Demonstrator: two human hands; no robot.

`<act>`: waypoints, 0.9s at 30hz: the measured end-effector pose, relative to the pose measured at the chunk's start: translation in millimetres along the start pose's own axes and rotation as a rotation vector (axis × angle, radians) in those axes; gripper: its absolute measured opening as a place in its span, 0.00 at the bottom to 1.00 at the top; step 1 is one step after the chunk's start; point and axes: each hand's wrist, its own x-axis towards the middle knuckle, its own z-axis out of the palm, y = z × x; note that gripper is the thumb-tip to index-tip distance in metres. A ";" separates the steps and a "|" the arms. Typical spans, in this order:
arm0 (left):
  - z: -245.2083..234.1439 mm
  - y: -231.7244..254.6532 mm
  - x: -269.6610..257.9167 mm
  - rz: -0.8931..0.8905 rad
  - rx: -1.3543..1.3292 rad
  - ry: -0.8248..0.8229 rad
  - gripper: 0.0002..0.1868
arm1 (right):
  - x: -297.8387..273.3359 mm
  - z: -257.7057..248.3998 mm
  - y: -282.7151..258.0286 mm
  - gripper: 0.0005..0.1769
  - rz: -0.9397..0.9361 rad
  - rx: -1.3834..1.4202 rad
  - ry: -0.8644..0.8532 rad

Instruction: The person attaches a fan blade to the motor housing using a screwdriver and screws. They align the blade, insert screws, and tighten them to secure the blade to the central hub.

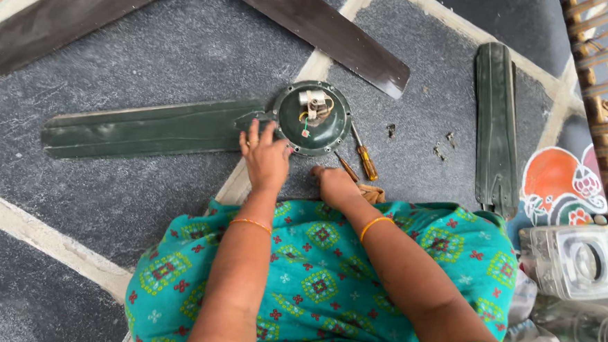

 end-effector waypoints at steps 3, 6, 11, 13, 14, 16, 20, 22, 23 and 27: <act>6.4 2.8 -3.8 0.013 0.017 0.041 0.09 | 5.5 1.9 2.9 0.21 -0.007 0.031 -0.037; 11.1 0.4 -9.2 -0.069 0.025 0.087 0.08 | 6.7 7.6 2.6 0.21 0.006 -0.019 -0.041; 15.9 0.2 -1.7 -0.102 -0.024 0.065 0.10 | 13.7 -0.4 2.7 0.23 0.020 -0.034 -0.066; 19.1 -5.2 -5.4 -0.040 -0.023 0.050 0.09 | 11.8 4.6 2.1 0.24 0.032 0.005 -0.075; 20.8 -7.1 -7.8 -0.010 -0.024 0.043 0.09 | 11.5 6.0 2.8 0.25 0.029 0.014 -0.075; 21.8 -9.8 -10.0 -0.012 -0.022 0.027 0.09 | 10.4 7.8 2.4 0.25 0.029 0.020 -0.064; 19.5 -9.9 -1.8 -0.009 -0.042 0.012 0.10 | 13.5 1.5 0.5 0.25 -0.001 -0.028 -0.048; 21.0 -14.3 0.3 -0.013 -0.064 0.039 0.09 | 12.8 3.7 0.3 0.24 0.009 -0.023 -0.060; 22.1 -17.1 -1.7 -0.018 -0.073 0.046 0.08 | 12.6 5.3 0.5 0.23 0.034 -0.003 -0.064; 26.8 -20.9 -3.0 -0.039 -0.070 0.066 0.06 | 10.9 0.8 -3.2 0.23 0.039 0.019 -0.066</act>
